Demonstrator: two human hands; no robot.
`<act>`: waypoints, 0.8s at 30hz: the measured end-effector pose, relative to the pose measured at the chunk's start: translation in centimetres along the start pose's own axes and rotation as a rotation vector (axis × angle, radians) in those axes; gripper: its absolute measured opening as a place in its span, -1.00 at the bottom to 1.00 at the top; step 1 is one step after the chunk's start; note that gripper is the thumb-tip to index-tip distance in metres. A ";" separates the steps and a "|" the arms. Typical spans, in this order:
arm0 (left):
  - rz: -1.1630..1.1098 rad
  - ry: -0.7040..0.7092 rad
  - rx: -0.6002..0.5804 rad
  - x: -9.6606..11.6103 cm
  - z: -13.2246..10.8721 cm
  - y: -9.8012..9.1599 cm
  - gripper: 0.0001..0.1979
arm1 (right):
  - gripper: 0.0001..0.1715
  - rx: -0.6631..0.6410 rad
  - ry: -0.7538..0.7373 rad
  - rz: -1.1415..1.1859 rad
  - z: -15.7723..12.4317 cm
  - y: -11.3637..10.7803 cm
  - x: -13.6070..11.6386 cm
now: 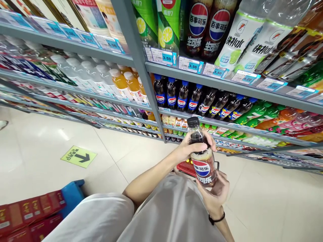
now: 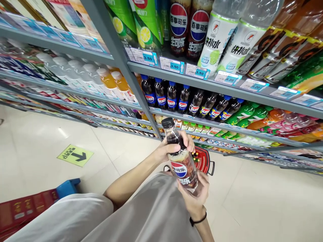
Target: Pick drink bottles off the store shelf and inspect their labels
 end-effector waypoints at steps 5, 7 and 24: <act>0.015 -0.031 -0.014 0.9 -0.3 1.1 -0.64 | -0.08 0.058 -0.165 -0.076 -0.4 0.3 0.5; 0.016 -0.025 -0.027 1.0 -0.5 1.2 -0.67 | -0.09 0.057 -0.152 -0.061 -0.4 0.6 0.5; -0.008 -0.028 -0.015 -0.5 -0.5 0.9 -0.61 | -0.17 -0.348 0.670 0.360 -0.6 0.6 1.5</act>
Point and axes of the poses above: each hand's wrist, its own z-axis towards the middle knuckle, its own y-axis out of the palm, x = y × z, the point moved 4 cm from there along z, towards the middle knuckle, and after that the axes turned 15 degrees about y, right-handed, at the moved point
